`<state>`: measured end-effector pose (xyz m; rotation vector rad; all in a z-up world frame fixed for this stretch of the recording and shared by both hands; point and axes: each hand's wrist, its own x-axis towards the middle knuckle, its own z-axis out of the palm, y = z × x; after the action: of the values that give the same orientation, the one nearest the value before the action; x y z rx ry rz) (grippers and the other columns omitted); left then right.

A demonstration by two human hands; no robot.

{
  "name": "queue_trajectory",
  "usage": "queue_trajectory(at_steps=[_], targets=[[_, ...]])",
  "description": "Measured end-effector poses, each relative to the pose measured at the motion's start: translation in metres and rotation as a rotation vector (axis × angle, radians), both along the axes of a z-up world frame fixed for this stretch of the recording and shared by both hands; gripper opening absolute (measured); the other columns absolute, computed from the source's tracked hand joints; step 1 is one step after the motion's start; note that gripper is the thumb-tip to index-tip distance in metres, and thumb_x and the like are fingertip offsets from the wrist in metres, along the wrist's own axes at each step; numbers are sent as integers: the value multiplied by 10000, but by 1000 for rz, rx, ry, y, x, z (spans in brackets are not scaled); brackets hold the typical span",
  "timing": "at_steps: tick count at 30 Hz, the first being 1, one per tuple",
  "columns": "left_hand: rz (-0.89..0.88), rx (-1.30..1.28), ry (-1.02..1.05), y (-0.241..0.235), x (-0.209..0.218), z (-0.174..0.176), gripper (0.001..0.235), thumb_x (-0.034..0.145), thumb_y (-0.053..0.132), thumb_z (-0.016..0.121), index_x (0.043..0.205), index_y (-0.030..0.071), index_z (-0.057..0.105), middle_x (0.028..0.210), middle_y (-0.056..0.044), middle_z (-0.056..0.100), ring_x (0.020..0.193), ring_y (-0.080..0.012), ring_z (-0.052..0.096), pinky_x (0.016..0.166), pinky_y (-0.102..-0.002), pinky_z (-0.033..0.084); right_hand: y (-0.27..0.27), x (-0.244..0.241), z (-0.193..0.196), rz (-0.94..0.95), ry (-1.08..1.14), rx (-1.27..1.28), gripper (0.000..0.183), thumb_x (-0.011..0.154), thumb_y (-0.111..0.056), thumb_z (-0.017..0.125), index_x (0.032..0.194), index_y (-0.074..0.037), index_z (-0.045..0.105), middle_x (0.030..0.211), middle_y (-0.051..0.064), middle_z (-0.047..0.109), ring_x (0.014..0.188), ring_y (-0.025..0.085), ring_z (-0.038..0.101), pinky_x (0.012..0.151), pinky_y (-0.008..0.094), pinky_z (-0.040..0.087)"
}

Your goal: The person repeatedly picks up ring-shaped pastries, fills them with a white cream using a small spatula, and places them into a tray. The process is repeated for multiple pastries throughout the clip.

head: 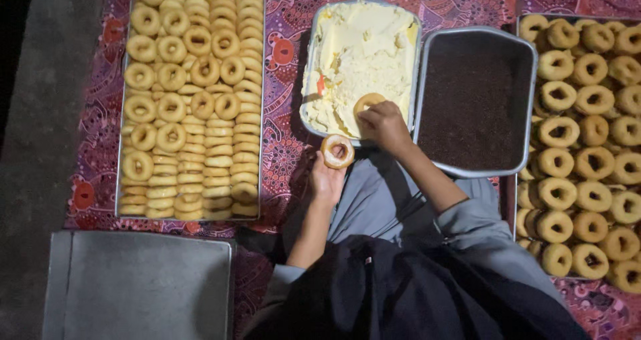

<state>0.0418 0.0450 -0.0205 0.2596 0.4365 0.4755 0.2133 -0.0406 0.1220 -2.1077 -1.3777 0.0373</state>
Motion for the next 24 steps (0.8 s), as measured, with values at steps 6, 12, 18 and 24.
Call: queue_trajectory(at_steps=[6, 12, 18, 24], targets=[[53, 36, -15, -5, 0, 22, 608, 1091, 458, 413, 1489, 1, 468, 1473, -172, 521, 1339, -288, 503, 1144, -445, 384, -33, -38, 11, 216, 320, 107, 270, 822, -97, 808, 1082, -39, 760, 1053, 138, 738, 1007, 320, 694, 918, 402, 539], [3, 173, -133, -20, 12, 45, 557, 1071, 354, 425, 1499, -1, 455, 1500, -162, 516, 1399, -283, 484, 1199, -443, 357, -46, -34, 41, 207, 269, 210, 304, 802, -80, 769, 1104, -54, 775, 1034, 133, 744, 999, 312, 699, 897, 409, 558], [29, 235, -105, -40, 18, 50, 548, 1088, 347, 463, 1476, -41, 454, 1484, -193, 522, 1394, -320, 486, 1203, -498, 348, -51, -27, 33, -84, 234, 285, 284, 846, -119, 806, 1104, -10, 759, 1013, 162, 734, 963, 337, 686, 859, 423, 555], [-103, 198, -146, -62, 40, 45, 582, 1079, 356, 511, 1503, -35, 437, 1486, -155, 516, 1412, -290, 475, 1214, -484, 355, -124, 14, -21, -205, 84, 192, 284, 766, -100, 723, 1036, -37, 781, 1003, 153, 745, 960, 345, 702, 895, 460, 560]])
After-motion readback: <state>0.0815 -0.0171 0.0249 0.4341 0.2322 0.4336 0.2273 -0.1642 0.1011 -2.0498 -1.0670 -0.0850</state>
